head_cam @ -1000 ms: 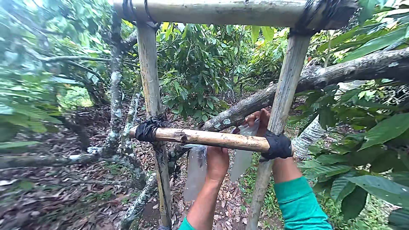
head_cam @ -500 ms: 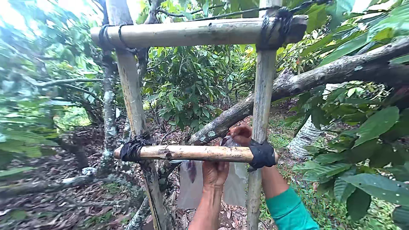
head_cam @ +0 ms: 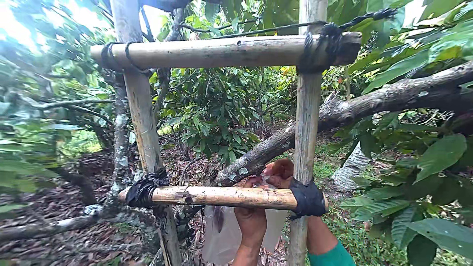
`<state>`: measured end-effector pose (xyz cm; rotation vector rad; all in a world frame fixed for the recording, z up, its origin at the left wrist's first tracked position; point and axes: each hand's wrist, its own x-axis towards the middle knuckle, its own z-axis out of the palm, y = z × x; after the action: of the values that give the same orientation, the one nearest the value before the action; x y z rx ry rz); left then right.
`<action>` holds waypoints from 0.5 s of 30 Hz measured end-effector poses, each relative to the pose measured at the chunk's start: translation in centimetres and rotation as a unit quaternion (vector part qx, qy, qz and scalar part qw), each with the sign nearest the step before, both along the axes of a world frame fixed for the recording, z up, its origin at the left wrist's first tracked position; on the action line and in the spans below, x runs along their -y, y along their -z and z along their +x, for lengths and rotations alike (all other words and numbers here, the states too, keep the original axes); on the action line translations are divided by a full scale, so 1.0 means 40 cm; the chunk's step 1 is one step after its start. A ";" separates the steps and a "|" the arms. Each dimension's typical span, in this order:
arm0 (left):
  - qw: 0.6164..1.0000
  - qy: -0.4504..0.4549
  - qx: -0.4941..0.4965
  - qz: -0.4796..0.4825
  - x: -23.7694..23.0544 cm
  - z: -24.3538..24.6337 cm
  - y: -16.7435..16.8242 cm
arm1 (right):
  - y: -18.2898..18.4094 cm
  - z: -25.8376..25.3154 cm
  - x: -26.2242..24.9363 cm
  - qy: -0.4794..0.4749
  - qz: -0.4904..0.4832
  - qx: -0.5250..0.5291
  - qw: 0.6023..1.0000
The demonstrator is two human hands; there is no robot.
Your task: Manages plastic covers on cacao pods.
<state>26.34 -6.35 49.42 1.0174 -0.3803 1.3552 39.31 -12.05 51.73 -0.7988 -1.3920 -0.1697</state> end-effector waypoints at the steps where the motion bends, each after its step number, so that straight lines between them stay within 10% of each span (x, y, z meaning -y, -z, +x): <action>1: 1.000 -0.010 -0.002 0.019 -0.003 -0.004 -0.002 | 0.006 0.004 0.004 -0.007 -0.001 -0.001 1.000; 15: 0.988 0.050 -0.028 -0.145 0.015 -0.003 -0.052 | -0.006 -0.015 0.030 -0.029 -0.080 -0.011 0.996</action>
<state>26.21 -6.95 51.50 0.7819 -0.1830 1.2459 38.71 -13.26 51.98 -0.8887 -1.4184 -0.0053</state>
